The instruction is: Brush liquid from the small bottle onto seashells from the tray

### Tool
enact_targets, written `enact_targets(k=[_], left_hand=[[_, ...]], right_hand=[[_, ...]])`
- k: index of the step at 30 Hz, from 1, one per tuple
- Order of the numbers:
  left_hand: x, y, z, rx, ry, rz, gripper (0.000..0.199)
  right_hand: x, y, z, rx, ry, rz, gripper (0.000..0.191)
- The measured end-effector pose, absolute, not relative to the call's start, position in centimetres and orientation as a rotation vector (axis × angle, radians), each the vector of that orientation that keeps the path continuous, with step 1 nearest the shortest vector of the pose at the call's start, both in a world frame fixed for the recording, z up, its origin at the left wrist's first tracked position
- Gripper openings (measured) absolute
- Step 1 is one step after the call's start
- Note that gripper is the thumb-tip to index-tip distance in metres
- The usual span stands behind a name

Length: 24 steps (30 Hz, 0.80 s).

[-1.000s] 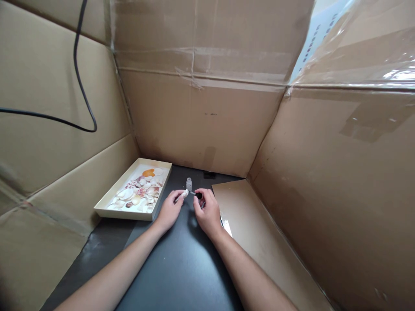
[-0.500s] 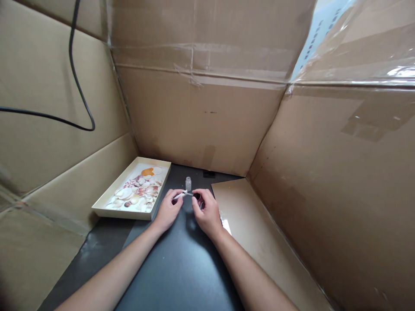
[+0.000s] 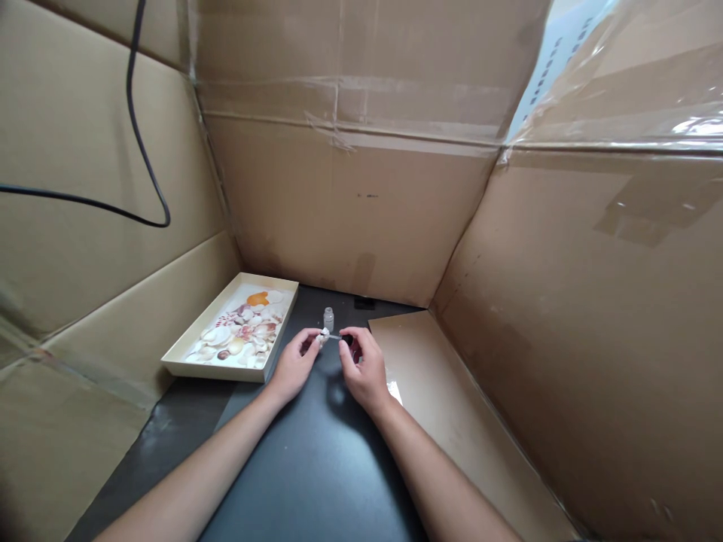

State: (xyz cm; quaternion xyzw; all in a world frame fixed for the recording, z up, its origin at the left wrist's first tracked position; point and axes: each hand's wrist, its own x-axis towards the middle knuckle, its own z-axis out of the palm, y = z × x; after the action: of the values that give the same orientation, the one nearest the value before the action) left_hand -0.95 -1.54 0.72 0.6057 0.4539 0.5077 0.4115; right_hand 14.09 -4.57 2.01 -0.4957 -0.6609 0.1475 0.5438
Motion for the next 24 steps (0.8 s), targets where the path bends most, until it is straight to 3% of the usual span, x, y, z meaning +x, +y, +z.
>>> enact_targets(k=[24], left_hand=[[-1.15,-1.46,1.19,1.133,1.022,1.252,0.024]], right_hand=[[13.99,-4.75,1.95,-1.211,-1.592,0.319,0.015]])
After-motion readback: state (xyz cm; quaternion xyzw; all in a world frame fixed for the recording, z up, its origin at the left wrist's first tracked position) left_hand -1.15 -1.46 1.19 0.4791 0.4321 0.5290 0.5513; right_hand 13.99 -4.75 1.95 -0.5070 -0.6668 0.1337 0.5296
